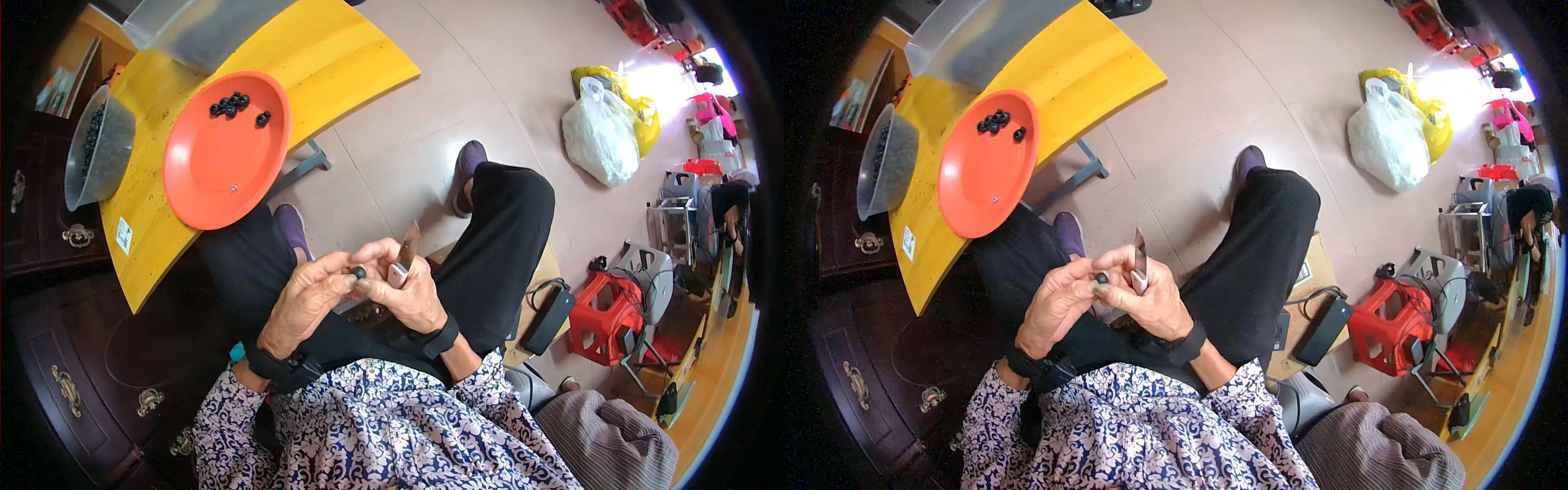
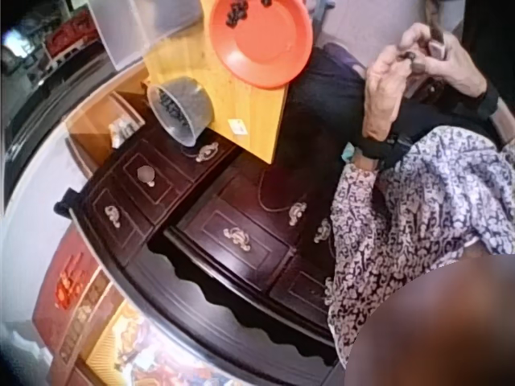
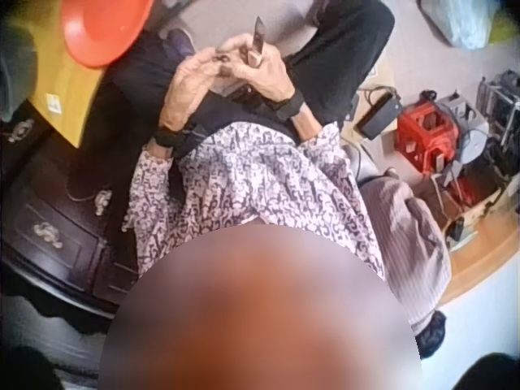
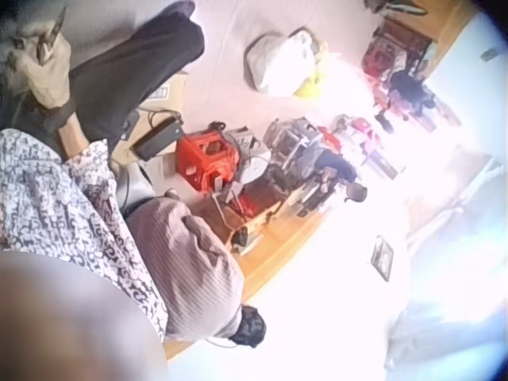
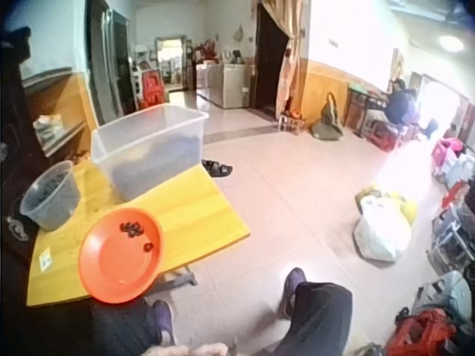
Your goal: The recorder uses a small knife to remove pits or cut small dark fruits (olives or similar) and places them on a red plate.
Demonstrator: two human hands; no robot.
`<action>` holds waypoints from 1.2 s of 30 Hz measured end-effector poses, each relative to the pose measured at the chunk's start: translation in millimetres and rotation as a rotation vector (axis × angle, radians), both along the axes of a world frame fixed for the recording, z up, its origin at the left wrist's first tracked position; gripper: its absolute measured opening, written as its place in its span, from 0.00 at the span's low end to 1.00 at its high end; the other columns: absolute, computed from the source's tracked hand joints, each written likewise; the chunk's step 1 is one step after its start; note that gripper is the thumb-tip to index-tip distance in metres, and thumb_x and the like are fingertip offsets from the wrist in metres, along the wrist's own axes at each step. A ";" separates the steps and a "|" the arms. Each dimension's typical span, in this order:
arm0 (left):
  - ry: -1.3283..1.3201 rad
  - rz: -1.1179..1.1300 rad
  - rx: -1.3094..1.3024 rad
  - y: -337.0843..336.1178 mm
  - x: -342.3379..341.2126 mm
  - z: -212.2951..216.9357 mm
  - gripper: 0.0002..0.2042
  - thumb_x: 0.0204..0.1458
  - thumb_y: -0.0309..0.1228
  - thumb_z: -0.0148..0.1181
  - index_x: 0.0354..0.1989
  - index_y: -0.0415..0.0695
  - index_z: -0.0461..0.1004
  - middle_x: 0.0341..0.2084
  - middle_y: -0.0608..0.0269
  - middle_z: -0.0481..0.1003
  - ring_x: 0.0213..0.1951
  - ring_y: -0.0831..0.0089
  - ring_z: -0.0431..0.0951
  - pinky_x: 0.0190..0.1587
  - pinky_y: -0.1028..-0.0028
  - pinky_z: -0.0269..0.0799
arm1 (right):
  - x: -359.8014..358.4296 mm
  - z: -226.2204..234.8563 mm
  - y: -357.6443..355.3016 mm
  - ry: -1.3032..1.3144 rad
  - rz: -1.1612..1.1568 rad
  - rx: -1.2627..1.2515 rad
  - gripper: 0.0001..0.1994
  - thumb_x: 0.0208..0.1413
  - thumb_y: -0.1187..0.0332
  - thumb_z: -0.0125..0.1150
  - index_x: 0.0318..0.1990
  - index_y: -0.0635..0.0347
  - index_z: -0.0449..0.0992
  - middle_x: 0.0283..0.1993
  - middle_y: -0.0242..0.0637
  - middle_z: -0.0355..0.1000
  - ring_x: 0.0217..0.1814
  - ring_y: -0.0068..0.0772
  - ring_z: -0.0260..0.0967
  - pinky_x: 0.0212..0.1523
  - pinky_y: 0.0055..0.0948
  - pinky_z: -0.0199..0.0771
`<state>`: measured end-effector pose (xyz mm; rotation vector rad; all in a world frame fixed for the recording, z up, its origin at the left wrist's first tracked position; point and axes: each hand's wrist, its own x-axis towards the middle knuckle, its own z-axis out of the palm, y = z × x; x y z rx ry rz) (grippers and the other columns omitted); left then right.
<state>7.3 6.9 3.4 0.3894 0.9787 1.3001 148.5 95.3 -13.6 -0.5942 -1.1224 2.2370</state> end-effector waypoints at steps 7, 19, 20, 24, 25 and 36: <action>0.181 -0.109 -0.038 -5.7 -3.2 0.3 0.10 0.58 0.28 0.51 0.44 0.38 0.72 0.33 0.69 0.74 0.37 0.84 0.71 0.42 0.82 0.67 | 1.6 1.8 2.2 -0.159 0.150 0.097 0.07 0.58 0.75 0.54 0.41 0.69 0.74 0.30 0.35 0.73 0.33 0.22 0.72 0.35 0.22 0.73; 1.129 0.543 -0.010 -50.3 -172.4 120.3 0.10 0.53 0.30 0.53 0.40 0.39 0.73 0.25 0.67 0.75 0.28 0.81 0.72 0.35 0.81 0.67 | 5.9 -39.2 -4.6 -0.465 -0.048 -0.110 0.09 0.58 0.62 0.56 0.36 0.59 0.72 0.23 0.23 0.62 0.16 0.11 0.50 0.15 0.14 0.49; 1.302 0.572 -0.013 -49.2 -206.8 134.1 0.11 0.53 0.33 0.53 0.40 0.40 0.73 0.25 0.66 0.75 0.27 0.81 0.72 0.33 0.81 0.68 | 5.6 -42.4 -3.5 -0.453 -0.046 -0.090 0.09 0.58 0.62 0.56 0.36 0.59 0.72 0.23 0.23 0.62 0.16 0.11 0.50 0.15 0.14 0.49; 1.444 0.742 -0.221 -63.7 -322.3 165.3 0.14 0.51 0.33 0.54 0.44 0.39 0.72 0.23 0.66 0.75 0.26 0.80 0.72 0.29 0.78 0.67 | 2.2 -47.1 -8.7 -0.376 -0.007 -0.145 0.09 0.59 0.62 0.56 0.36 0.59 0.72 0.23 0.24 0.62 0.16 0.10 0.50 0.16 0.14 0.50; 1.573 0.761 -0.308 -50.4 -316.3 167.8 0.14 0.50 0.32 0.55 0.44 0.39 0.72 0.22 0.65 0.74 0.26 0.79 0.72 0.29 0.78 0.66 | 2.2 -47.7 -8.3 -0.399 -0.019 -0.132 0.09 0.58 0.63 0.56 0.36 0.59 0.72 0.23 0.23 0.62 0.17 0.10 0.50 0.16 0.14 0.50; 1.848 -0.061 0.301 98.0 -151.9 93.7 0.06 0.47 0.24 0.51 0.30 0.34 0.69 0.23 0.52 0.70 0.27 0.59 0.71 0.33 0.65 0.66 | 1.7 -47.9 -4.3 -0.349 -0.051 -0.109 0.08 0.59 0.65 0.55 0.36 0.61 0.73 0.23 0.23 0.63 0.17 0.10 0.52 0.16 0.14 0.51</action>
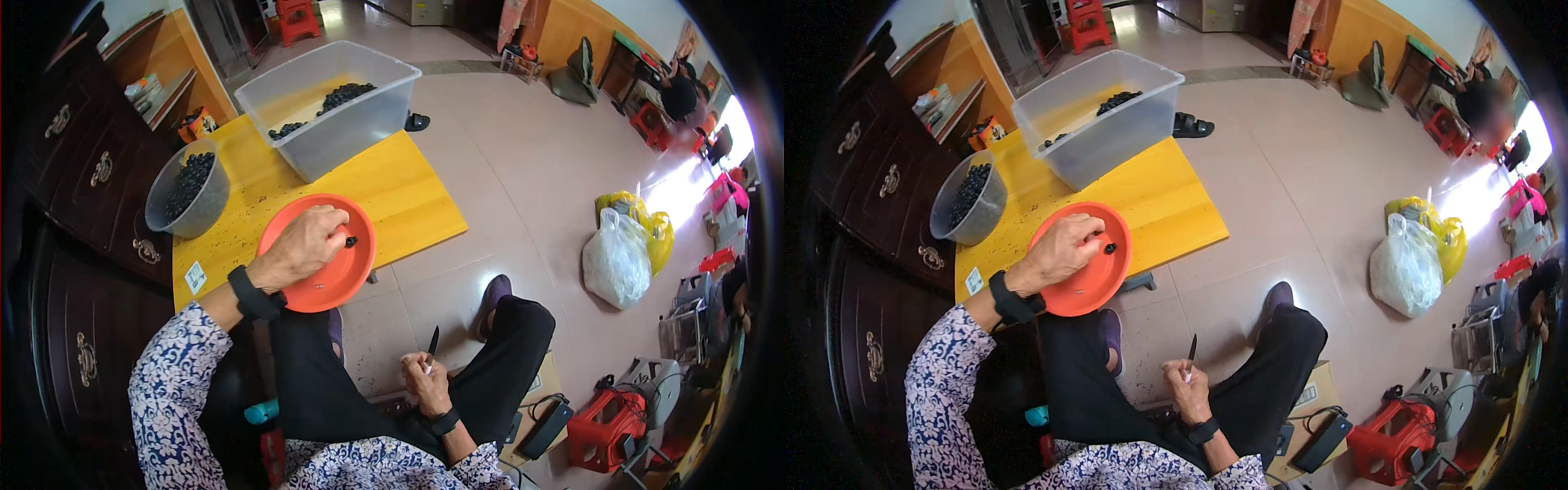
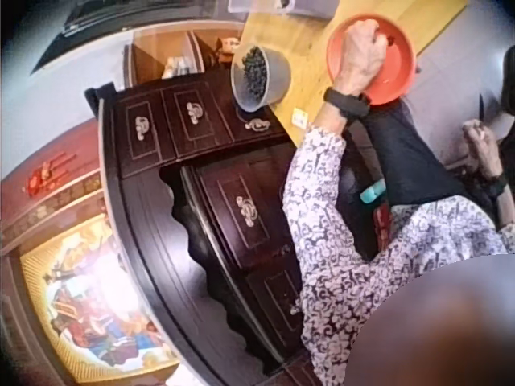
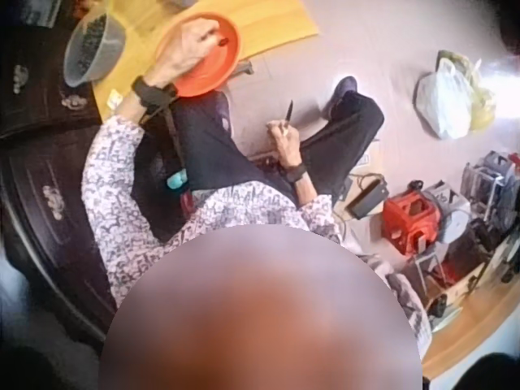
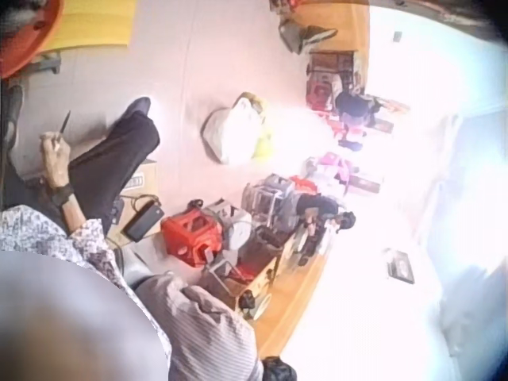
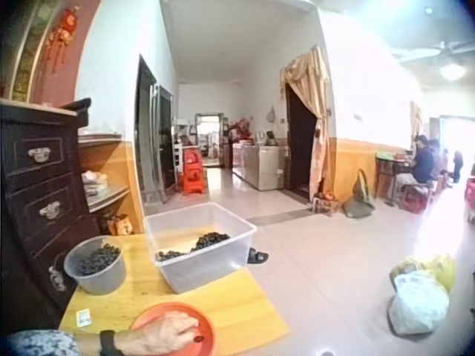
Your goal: The recorder uses a small knife to remove pits or cut small dark fruits (olives or similar) and places them on a red plate.
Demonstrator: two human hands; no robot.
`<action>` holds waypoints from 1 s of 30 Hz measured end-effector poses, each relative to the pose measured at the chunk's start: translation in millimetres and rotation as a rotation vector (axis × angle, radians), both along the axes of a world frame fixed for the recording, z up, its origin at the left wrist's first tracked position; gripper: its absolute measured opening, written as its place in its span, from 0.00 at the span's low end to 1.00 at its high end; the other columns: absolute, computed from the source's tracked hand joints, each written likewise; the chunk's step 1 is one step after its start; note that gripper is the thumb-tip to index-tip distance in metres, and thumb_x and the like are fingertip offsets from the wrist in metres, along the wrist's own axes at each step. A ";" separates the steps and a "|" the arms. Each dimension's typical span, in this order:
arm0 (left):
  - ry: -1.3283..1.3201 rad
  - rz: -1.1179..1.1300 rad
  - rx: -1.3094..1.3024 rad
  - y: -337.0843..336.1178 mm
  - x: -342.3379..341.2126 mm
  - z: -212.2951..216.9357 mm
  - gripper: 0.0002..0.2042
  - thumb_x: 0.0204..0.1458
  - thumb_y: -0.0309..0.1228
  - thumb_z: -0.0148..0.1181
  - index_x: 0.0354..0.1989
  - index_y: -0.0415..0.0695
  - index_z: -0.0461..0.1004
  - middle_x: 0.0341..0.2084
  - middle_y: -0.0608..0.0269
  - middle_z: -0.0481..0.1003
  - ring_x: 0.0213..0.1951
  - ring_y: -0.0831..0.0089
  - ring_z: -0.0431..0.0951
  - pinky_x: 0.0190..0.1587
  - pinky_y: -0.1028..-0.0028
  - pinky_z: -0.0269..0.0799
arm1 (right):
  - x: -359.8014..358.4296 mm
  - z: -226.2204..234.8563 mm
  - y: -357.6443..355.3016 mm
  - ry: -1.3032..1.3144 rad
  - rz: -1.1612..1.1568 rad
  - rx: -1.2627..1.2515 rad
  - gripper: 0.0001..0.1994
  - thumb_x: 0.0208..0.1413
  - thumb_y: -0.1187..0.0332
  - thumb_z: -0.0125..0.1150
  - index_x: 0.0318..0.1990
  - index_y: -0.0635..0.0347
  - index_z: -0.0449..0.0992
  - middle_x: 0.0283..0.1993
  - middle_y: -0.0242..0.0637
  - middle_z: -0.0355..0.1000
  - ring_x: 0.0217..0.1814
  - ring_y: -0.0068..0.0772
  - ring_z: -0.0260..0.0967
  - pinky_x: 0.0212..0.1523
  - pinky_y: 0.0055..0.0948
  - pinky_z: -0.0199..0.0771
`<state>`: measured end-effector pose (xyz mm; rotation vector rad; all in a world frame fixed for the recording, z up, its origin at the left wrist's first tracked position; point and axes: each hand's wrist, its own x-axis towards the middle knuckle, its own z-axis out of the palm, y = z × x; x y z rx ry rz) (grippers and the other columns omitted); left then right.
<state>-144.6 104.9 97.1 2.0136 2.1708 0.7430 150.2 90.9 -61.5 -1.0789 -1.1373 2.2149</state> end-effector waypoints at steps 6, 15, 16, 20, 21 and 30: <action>0.122 -0.035 -0.107 8.3 -0.1 -26.3 0.06 0.43 0.25 0.50 0.25 0.33 0.66 0.23 0.43 0.69 0.30 0.48 0.71 0.34 0.57 0.65 | 0.3 21.3 2.3 0.000 -0.025 -0.041 0.08 0.58 0.66 0.56 0.35 0.62 0.76 0.25 0.23 0.66 0.23 0.12 0.58 0.24 0.14 0.57; -0.835 0.202 -0.198 -48.9 45.0 35.9 0.07 0.45 0.26 0.49 0.32 0.40 0.66 0.21 0.63 0.70 0.26 0.77 0.72 0.32 0.79 0.67 | -5.7 4.9 -2.5 0.056 -0.008 0.056 0.07 0.59 0.68 0.54 0.36 0.61 0.75 0.26 0.23 0.67 0.26 0.12 0.60 0.26 0.15 0.60; -0.942 0.254 -0.275 -62.2 60.1 40.6 0.08 0.47 0.28 0.49 0.35 0.39 0.67 0.23 0.56 0.75 0.26 0.74 0.74 0.33 0.78 0.69 | -6.0 6.0 -2.3 0.090 0.008 0.043 0.07 0.59 0.68 0.54 0.36 0.61 0.74 0.26 0.23 0.67 0.25 0.12 0.59 0.25 0.15 0.60; -1.107 0.265 -0.320 -104.5 113.8 -3.0 0.06 0.48 0.25 0.52 0.32 0.37 0.71 0.22 0.58 0.75 0.27 0.74 0.76 0.33 0.77 0.72 | -7.5 3.6 -3.8 0.108 0.059 0.081 0.08 0.60 0.65 0.53 0.37 0.61 0.73 0.26 0.24 0.66 0.23 0.11 0.56 0.21 0.15 0.56; -1.077 0.252 -0.366 -106.3 123.9 -13.6 0.05 0.48 0.24 0.53 0.31 0.36 0.73 0.23 0.58 0.75 0.26 0.75 0.75 0.33 0.77 0.71 | -6.4 5.5 -4.2 0.138 0.038 0.072 0.09 0.60 0.65 0.53 0.37 0.61 0.73 0.25 0.24 0.65 0.23 0.11 0.55 0.21 0.15 0.56; -1.370 0.258 -0.318 -105.4 140.5 -111.4 0.10 0.56 0.32 0.50 0.36 0.37 0.71 0.21 0.62 0.73 0.23 0.81 0.68 0.26 0.81 0.63 | -10.0 17.9 -6.8 0.384 0.112 0.078 0.05 0.59 0.72 0.54 0.32 0.65 0.70 0.27 0.29 0.65 0.31 0.20 0.63 0.36 0.24 0.67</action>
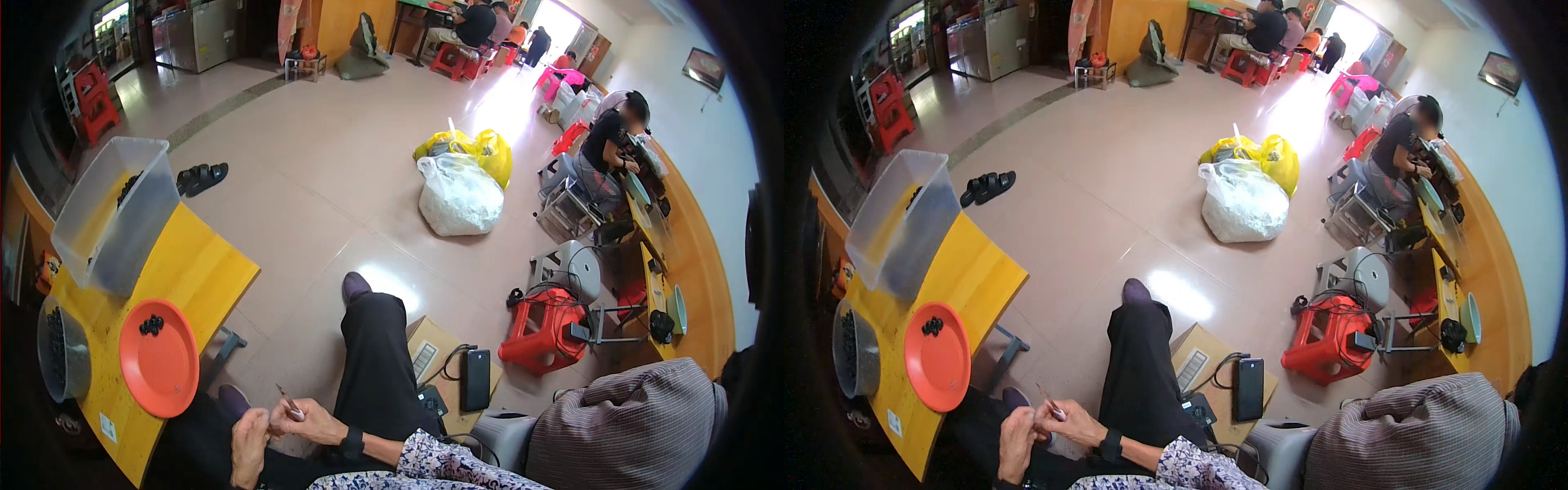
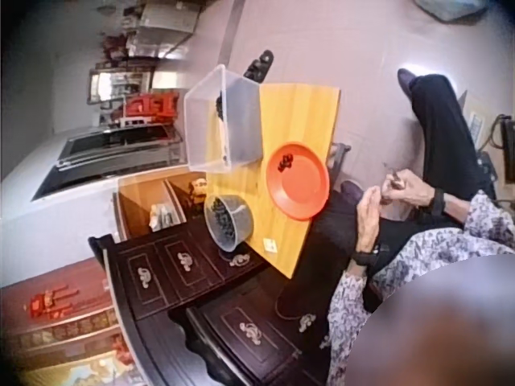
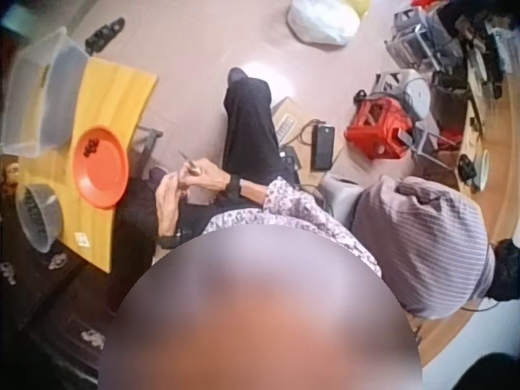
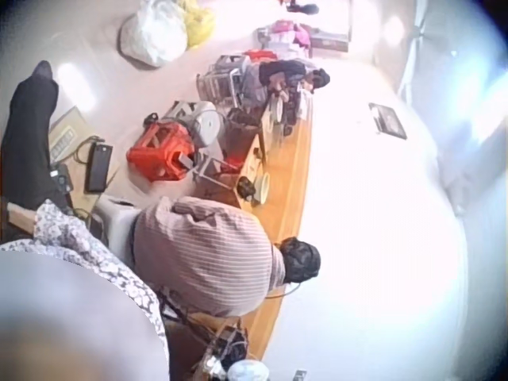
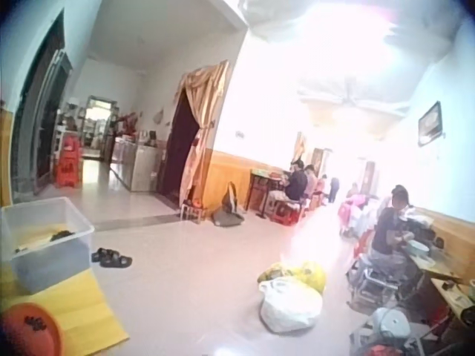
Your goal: The recorder uses a small knife to remove pits or cut small dark fruits (olives or similar) and places them on a red plate.
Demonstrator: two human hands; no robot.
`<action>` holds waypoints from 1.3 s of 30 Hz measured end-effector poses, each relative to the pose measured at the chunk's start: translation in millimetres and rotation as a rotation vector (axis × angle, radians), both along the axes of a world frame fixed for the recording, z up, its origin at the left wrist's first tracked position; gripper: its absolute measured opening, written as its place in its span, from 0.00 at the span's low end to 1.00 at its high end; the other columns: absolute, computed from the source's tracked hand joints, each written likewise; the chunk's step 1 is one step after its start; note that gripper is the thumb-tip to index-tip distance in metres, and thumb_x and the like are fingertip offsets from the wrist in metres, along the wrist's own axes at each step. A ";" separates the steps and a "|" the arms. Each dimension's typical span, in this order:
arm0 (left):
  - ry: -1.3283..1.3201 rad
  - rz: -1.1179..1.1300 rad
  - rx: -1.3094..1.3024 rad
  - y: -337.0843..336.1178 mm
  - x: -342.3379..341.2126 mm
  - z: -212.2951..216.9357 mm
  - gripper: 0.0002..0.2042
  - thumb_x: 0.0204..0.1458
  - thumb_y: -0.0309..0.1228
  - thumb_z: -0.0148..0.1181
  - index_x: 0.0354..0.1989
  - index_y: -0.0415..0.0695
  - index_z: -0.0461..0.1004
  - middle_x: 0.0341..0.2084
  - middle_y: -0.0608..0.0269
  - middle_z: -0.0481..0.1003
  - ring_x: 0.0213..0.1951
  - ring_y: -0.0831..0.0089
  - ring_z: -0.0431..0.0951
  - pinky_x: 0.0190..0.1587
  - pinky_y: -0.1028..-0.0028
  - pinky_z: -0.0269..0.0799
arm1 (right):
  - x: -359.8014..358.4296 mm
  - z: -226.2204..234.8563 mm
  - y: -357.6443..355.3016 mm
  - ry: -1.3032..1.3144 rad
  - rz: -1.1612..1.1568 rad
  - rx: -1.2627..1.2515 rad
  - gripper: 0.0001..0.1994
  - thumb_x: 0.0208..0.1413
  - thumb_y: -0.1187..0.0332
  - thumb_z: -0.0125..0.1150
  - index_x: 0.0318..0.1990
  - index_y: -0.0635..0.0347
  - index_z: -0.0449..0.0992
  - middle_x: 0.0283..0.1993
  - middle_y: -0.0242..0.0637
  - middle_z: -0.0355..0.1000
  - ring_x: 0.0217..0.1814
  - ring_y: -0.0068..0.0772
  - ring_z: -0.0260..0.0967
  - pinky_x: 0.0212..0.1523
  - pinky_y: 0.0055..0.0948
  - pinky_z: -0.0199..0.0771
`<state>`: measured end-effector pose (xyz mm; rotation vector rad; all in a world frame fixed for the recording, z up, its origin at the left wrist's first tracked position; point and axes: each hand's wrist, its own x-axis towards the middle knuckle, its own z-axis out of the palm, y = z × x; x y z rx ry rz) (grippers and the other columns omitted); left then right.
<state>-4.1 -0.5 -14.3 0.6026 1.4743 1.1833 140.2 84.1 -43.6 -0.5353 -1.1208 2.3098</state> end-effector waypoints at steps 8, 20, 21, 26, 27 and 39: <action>0.190 -0.262 0.036 18.2 -4.1 19.3 0.13 0.56 0.33 0.52 0.43 0.34 0.70 0.25 0.65 0.74 0.28 0.81 0.72 0.30 0.80 0.65 | 9.6 16.8 12.2 -0.151 0.009 0.044 0.07 0.62 0.69 0.52 0.34 0.62 0.71 0.30 0.30 0.70 0.34 0.19 0.68 0.37 0.21 0.70; 0.113 -0.078 0.125 17.1 4.7 9.3 0.10 0.55 0.26 0.54 0.45 0.38 0.72 0.26 0.69 0.74 0.29 0.85 0.71 0.32 0.84 0.66 | 12.1 13.0 11.1 -0.276 -0.079 -0.157 0.09 0.59 0.65 0.57 0.36 0.61 0.73 0.22 0.22 0.65 0.18 0.09 0.55 0.17 0.14 0.52; 0.106 -0.081 0.121 17.6 6.2 8.7 0.10 0.55 0.26 0.54 0.45 0.38 0.72 0.26 0.69 0.74 0.29 0.85 0.71 0.32 0.84 0.66 | 11.0 14.3 10.8 -0.309 -0.082 -0.121 0.09 0.58 0.64 0.58 0.35 0.61 0.74 0.22 0.22 0.66 0.18 0.09 0.55 0.18 0.14 0.52; 0.269 -0.101 0.127 16.2 11.2 5.4 0.11 0.55 0.26 0.54 0.46 0.38 0.72 0.26 0.69 0.74 0.29 0.86 0.70 0.32 0.84 0.65 | 8.8 15.5 11.5 -0.317 -0.116 -0.046 0.09 0.58 0.64 0.58 0.34 0.61 0.73 0.23 0.24 0.69 0.18 0.09 0.55 0.17 0.14 0.53; 0.265 -0.102 0.121 16.5 11.8 5.0 0.11 0.55 0.26 0.54 0.46 0.38 0.72 0.26 0.69 0.74 0.29 0.86 0.70 0.32 0.84 0.65 | 10.8 15.6 12.7 -0.295 -0.102 -0.091 0.09 0.59 0.64 0.58 0.33 0.61 0.73 0.23 0.24 0.68 0.18 0.09 0.55 0.17 0.14 0.52; 0.015 -0.068 0.157 19.9 12.5 4.4 0.10 0.55 0.25 0.54 0.45 0.38 0.73 0.27 0.69 0.73 0.34 0.85 0.73 0.36 0.85 0.67 | 12.7 14.7 13.6 -0.227 -0.086 -0.146 0.11 0.59 0.62 0.58 0.33 0.61 0.71 0.23 0.25 0.65 0.19 0.10 0.53 0.18 0.13 0.51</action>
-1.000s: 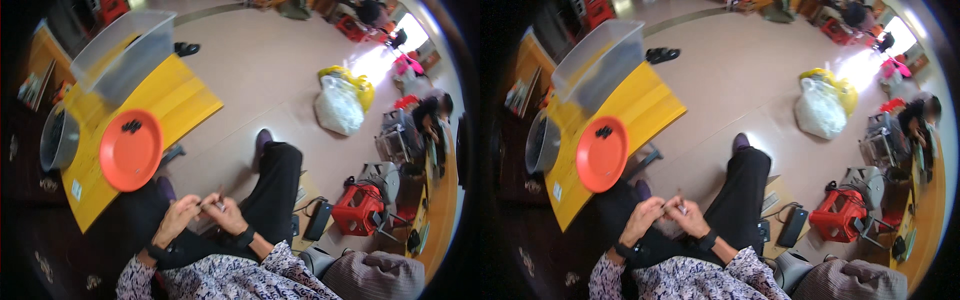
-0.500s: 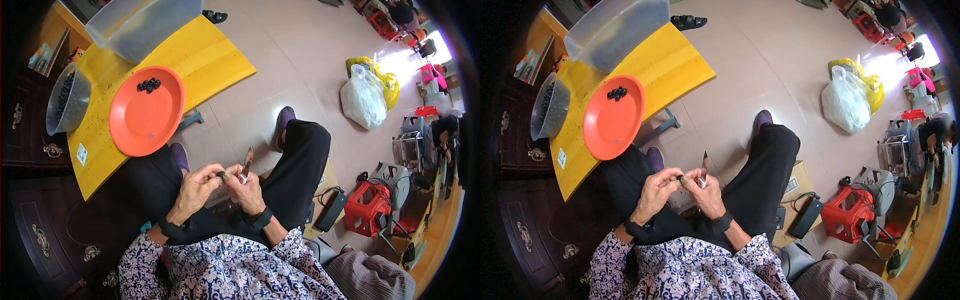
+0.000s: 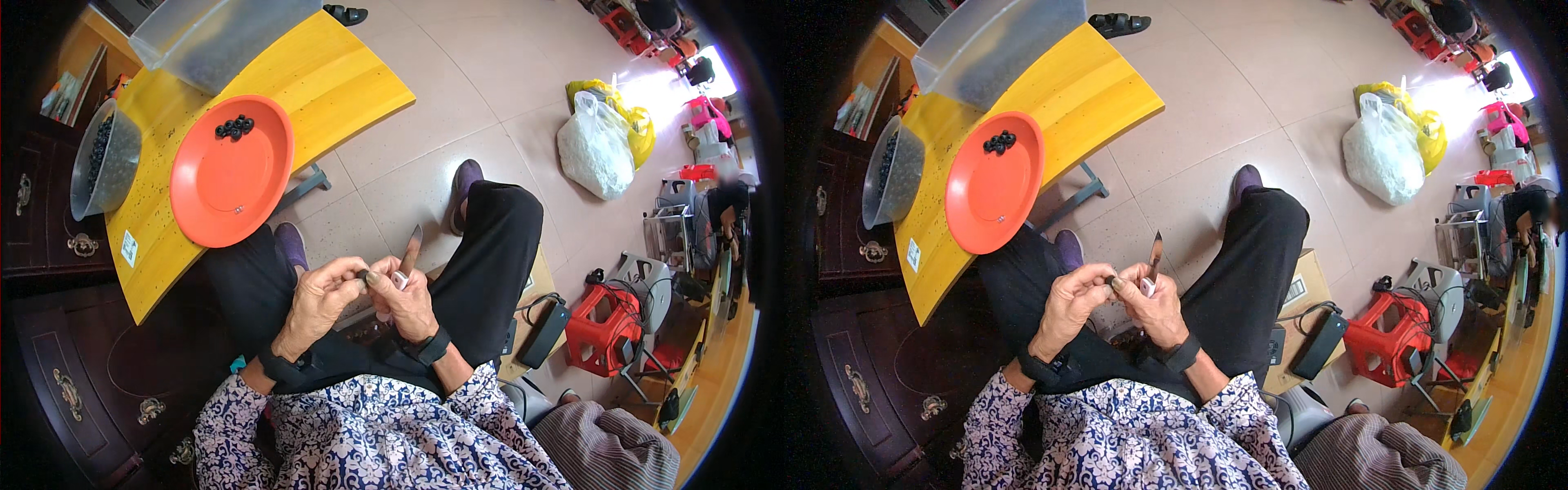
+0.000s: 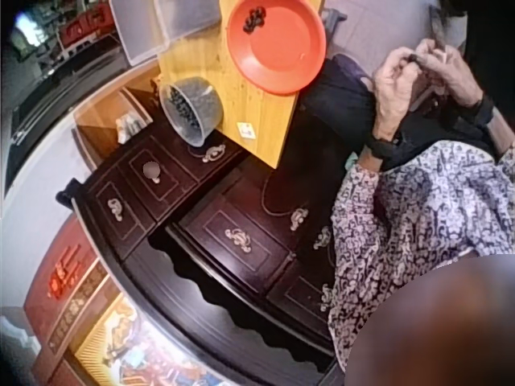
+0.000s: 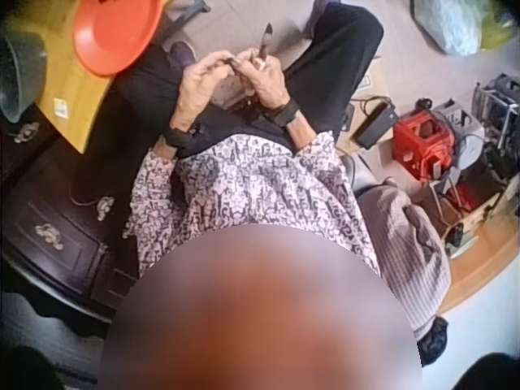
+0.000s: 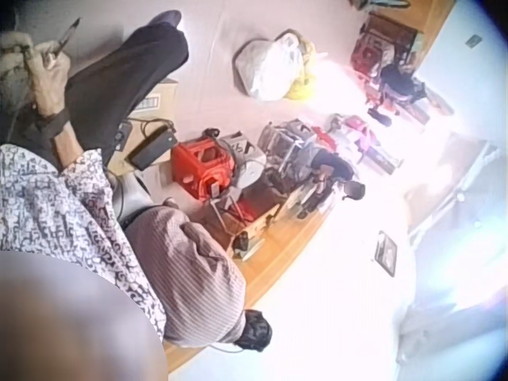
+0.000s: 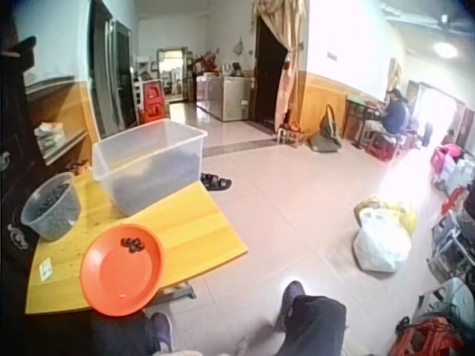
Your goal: The recorder uses a small knife to remove pits or cut small dark fruits (olives or similar) and places them on a red plate.
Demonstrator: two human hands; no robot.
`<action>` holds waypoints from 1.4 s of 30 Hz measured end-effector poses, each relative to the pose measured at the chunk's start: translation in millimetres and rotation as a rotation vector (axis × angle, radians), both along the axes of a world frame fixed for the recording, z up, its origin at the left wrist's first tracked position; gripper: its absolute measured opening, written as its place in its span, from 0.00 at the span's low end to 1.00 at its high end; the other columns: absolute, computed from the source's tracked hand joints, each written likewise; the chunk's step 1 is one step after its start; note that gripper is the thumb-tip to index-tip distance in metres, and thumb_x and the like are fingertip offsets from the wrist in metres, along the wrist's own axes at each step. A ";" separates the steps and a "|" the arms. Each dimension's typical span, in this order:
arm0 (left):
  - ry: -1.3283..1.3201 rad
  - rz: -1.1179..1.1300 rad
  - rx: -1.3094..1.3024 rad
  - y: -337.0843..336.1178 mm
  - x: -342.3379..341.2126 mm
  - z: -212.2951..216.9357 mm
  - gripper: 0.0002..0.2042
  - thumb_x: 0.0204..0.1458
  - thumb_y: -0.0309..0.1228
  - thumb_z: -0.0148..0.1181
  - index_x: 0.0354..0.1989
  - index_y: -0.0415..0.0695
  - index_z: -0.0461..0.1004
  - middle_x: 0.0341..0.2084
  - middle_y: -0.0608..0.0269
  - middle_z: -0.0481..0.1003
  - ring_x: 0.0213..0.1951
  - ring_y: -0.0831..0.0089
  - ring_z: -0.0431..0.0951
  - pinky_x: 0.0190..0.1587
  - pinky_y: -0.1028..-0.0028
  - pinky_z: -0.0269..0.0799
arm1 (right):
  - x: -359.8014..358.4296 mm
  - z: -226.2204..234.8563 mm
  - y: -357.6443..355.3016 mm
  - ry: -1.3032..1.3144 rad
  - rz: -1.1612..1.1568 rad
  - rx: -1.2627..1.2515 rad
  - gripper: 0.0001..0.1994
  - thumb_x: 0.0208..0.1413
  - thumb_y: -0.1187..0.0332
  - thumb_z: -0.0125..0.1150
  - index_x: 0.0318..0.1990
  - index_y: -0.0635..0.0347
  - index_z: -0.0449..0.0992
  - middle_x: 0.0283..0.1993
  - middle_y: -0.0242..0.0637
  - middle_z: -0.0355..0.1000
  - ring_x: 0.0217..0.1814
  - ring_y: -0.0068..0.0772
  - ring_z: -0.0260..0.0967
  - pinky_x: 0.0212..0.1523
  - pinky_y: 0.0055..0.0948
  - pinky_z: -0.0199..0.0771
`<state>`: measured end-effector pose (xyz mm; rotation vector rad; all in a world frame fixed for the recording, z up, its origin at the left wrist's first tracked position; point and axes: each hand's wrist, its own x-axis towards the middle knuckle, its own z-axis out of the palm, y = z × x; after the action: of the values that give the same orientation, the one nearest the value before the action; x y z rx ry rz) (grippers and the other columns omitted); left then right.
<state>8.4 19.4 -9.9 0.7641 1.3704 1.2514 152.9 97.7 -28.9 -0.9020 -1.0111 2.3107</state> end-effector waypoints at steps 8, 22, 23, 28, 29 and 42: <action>-0.082 0.072 0.005 -0.1 -2.5 3.1 0.10 0.56 0.26 0.52 0.44 0.37 0.72 0.29 0.67 0.75 0.32 0.83 0.74 0.37 0.82 0.70 | -1.4 -2.9 0.1 -0.198 -0.033 0.279 0.04 0.57 0.72 0.54 0.32 0.63 0.71 0.21 0.24 0.64 0.21 0.13 0.58 0.21 0.18 0.57; -0.256 0.045 -0.009 -5.8 -7.0 0.2 0.11 0.55 0.24 0.55 0.46 0.36 0.70 0.33 0.63 0.72 0.36 0.78 0.72 0.42 0.77 0.70 | -8.1 5.4 -3.9 -0.337 -0.067 1.052 0.08 0.42 0.83 0.53 0.32 0.62 0.69 0.27 0.44 0.67 0.27 0.48 0.69 0.27 0.36 0.68; -0.247 0.049 0.006 -6.5 -6.8 -1.4 0.11 0.54 0.24 0.56 0.46 0.36 0.70 0.33 0.63 0.72 0.36 0.78 0.72 0.42 0.77 0.70 | -8.0 6.9 -4.3 -0.379 -0.046 1.082 0.08 0.42 0.82 0.54 0.32 0.61 0.69 0.27 0.43 0.67 0.27 0.48 0.69 0.26 0.37 0.68; -0.238 0.036 0.034 -4.3 -5.7 -1.2 0.11 0.54 0.24 0.56 0.45 0.36 0.71 0.30 0.67 0.73 0.33 0.81 0.72 0.41 0.81 0.69 | -7.2 6.1 -4.3 -0.419 -0.022 1.140 0.09 0.42 0.80 0.56 0.33 0.59 0.69 0.27 0.42 0.65 0.26 0.49 0.68 0.25 0.40 0.67; -0.216 0.047 0.063 -3.4 -4.7 -0.8 0.11 0.54 0.24 0.55 0.45 0.37 0.73 0.27 0.69 0.74 0.30 0.84 0.73 0.39 0.84 0.69 | -7.2 5.5 -4.1 -0.423 -0.014 1.149 0.09 0.42 0.80 0.56 0.33 0.59 0.69 0.27 0.42 0.65 0.25 0.49 0.67 0.25 0.40 0.67; -0.168 0.019 0.006 -6.6 -5.3 -2.0 0.10 0.54 0.24 0.53 0.45 0.38 0.73 0.31 0.69 0.74 0.33 0.84 0.72 0.40 0.84 0.69 | -6.5 3.0 -3.7 -0.420 0.002 1.145 0.09 0.42 0.80 0.55 0.33 0.59 0.68 0.26 0.42 0.64 0.25 0.49 0.67 0.25 0.41 0.67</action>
<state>3.0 12.9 -11.9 0.6358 1.2403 1.3051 146.4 94.0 -25.9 -0.8285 -2.1279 1.1366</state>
